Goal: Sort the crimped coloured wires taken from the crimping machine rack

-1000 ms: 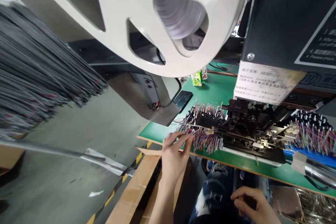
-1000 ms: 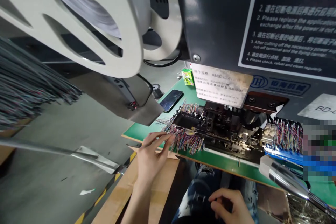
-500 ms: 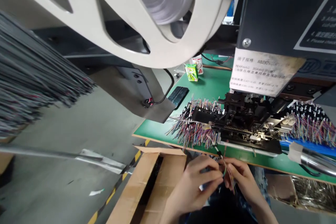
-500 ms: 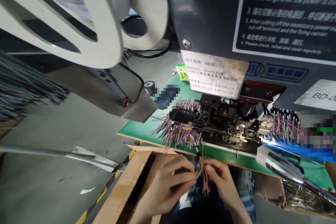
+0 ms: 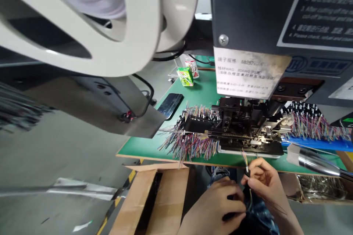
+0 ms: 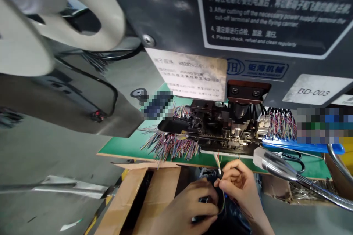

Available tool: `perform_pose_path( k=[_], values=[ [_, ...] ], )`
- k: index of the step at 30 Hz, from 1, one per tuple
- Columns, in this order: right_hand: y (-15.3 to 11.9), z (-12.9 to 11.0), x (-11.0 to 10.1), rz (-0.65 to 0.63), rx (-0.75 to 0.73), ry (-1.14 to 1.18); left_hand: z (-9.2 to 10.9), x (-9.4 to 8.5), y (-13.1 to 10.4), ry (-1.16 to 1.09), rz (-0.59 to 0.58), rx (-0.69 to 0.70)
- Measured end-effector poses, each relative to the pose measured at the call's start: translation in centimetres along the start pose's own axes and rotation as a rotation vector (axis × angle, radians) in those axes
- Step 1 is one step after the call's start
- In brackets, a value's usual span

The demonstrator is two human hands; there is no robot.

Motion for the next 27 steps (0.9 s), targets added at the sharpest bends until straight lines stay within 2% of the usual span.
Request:
perform_pose_path(
  k=[4,6,8,12,14,20,24,27],
  values=[
    [-0.7,-0.6,-0.5,-0.01,0.026,-0.082,-0.7,-0.2,0.6,-0.078,-0.111,-0.021],
    [-0.8,-0.5,-1.0,-0.043,0.019,-0.094,-1.0,-0.8,0.9,-0.178,-0.106,-0.051],
    [-0.8,-0.4,-1.6,-0.082,0.0,-0.09,-1.3,-1.5,1.2,-0.319,0.012,-0.096],
    [-0.5,-0.4,-2.3,-0.168,-0.023,-0.04,-1.9,-2.3,2.1,-0.624,0.387,-0.189],
    [-0.4,-0.6,-2.2,-0.2,0.004,0.0,-1.9,-1.9,2.9,-0.729,0.458,-0.196],
    [-0.8,-1.2,-1.6,-0.18,0.077,0.035,-1.0,-0.9,5.2,-0.776,0.352,-0.253],
    [-1.0,-1.4,-1.9,-0.119,0.098,0.013,-0.8,-0.9,5.8,-0.779,0.388,-0.296],
    [-1.0,-1.7,-2.2,-0.108,0.054,0.067,-1.0,-0.8,6.0,-0.835,0.401,-0.326]
  ],
)
Point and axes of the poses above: each hand's wrist, its own y-axis towards the middle knuckle, its own x-axis out of the palm, z = x × y, the point moved 3 cm from there along y, towards the middle knuckle, and after that the axes turned 10 degrees about -z, right-handed, at the moved point
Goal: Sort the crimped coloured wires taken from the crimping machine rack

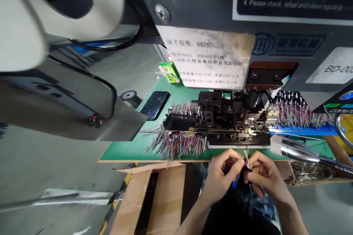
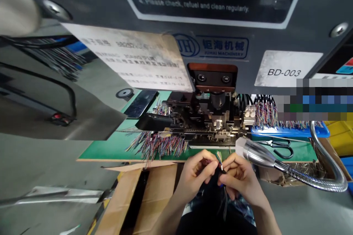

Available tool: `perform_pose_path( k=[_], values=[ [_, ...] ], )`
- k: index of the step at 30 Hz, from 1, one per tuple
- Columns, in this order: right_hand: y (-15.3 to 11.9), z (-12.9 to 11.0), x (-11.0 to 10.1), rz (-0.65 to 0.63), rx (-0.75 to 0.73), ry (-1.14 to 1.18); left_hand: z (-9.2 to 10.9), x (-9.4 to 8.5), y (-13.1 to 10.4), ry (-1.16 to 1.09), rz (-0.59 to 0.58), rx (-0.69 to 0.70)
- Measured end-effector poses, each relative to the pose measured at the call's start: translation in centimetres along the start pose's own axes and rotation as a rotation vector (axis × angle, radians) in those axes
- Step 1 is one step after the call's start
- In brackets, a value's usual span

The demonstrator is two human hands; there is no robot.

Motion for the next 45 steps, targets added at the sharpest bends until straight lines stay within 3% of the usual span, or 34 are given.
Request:
perform_pose_path(
  k=[3,8,13,16,27,33,45],
  values=[
    [0.2,0.2,-0.3,-0.029,-0.056,0.116,-0.7,0.2,0.1,-0.101,-0.012,-0.049],
    [0.7,1.5,-1.1,-0.096,-0.091,0.151,-2.0,0.8,0.6,-0.232,-0.152,-0.09],
    [1.0,2.4,-1.6,-0.021,-0.089,0.087,-0.6,-0.1,0.9,0.011,-0.054,0.157],
    [1.2,2.7,-1.6,0.028,-0.094,0.071,0.1,-0.2,0.9,0.007,-0.061,0.217],
    [1.5,3.0,-1.5,0.105,-0.106,-0.112,-0.9,0.0,0.8,-0.11,0.025,0.197],
    [1.6,1.6,-0.6,0.213,-0.266,-0.335,-1.9,-0.2,0.5,-0.035,0.179,0.231],
    [0.3,1.8,0.4,0.268,-0.145,-0.502,0.5,-0.6,0.7,-0.007,0.169,0.21]
  ],
)
Point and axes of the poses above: each hand's wrist, its own y-axis towards the middle knuckle, its own x-axis out of the palm, z = x × y, the point moved 3 cm from there along y, towards the middle knuckle, and after that the axes turned 10 degrees about -z, right-handed, at the moved point
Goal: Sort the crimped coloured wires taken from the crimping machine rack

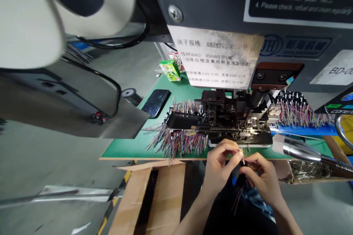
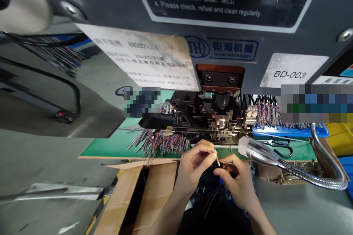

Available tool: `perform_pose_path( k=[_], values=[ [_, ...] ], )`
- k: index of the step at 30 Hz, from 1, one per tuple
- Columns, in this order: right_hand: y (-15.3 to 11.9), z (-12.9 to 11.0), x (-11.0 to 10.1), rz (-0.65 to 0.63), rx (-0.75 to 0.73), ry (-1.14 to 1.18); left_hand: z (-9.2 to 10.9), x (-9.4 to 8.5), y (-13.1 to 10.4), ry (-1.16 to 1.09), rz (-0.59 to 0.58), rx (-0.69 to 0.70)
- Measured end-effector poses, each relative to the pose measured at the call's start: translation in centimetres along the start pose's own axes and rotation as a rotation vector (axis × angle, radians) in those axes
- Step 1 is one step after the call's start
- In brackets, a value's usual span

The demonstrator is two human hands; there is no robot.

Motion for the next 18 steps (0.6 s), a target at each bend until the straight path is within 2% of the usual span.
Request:
perform_pose_path(
  k=[2,6,14,18],
  values=[
    [0.0,-0.2,-0.4,0.025,-0.015,-0.047,0.0,-0.1,-0.1,0.05,-0.046,-0.005],
    [0.3,-0.8,-1.3,0.052,-0.137,-0.203,0.5,-0.5,-0.3,0.186,-0.113,0.027],
    [0.9,-2.7,-2.0,-0.078,-0.285,-0.399,2.4,-0.9,-0.5,0.638,-0.336,0.178],
    [0.7,-2.4,-2.1,-0.023,-0.238,-0.374,2.1,-0.8,-0.4,0.647,-0.306,0.231]
  ],
)
Point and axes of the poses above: each hand's wrist, its own y-axis towards the middle knuckle, its own x-axis out of the palm, z = x × y, the point moved 3 cm from there along y, towards the middle knuckle, and after that the axes turned 10 degrees about -z, right-handed, at the moved point
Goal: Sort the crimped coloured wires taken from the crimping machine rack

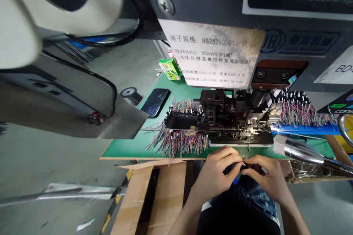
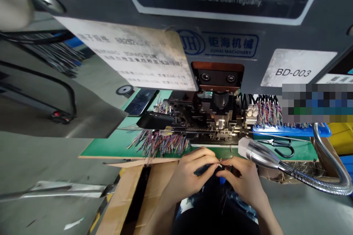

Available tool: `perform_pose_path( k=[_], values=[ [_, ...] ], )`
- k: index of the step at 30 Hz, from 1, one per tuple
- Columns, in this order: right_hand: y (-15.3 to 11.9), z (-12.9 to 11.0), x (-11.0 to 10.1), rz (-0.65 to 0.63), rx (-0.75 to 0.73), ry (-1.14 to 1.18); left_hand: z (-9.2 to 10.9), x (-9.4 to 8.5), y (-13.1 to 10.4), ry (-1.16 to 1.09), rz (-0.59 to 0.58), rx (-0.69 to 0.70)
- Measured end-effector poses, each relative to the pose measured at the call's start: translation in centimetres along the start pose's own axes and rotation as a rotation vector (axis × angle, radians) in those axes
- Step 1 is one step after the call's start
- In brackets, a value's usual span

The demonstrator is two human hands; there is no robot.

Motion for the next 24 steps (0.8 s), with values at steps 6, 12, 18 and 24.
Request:
perform_pose_path(
  k=[6,12,18,24],
  values=[
    [-0.9,0.5,1.1,0.135,0.181,0.296,-0.6,1.8,0.3,-0.266,0.288,0.013],
    [-1.0,0.3,2.1,0.219,0.235,0.461,-1.3,4.3,0.0,-0.557,0.518,-0.027],
    [-0.9,1.4,2.0,0.176,0.1,0.481,-1.4,5.4,-0.9,-0.737,0.577,-0.081],
    [-0.3,0.7,2.2,0.231,0.034,0.501,-1.4,5.2,-0.6,-0.837,0.514,-0.088]
  ],
)
Point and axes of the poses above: each hand's wrist, its own y-axis towards the middle knuckle, its own x-axis out of the palm, z = x × y, the point moved 3 cm from there along y, towards the middle knuckle, and after that the axes turned 10 degrees about -z, right-handed, at the moved point
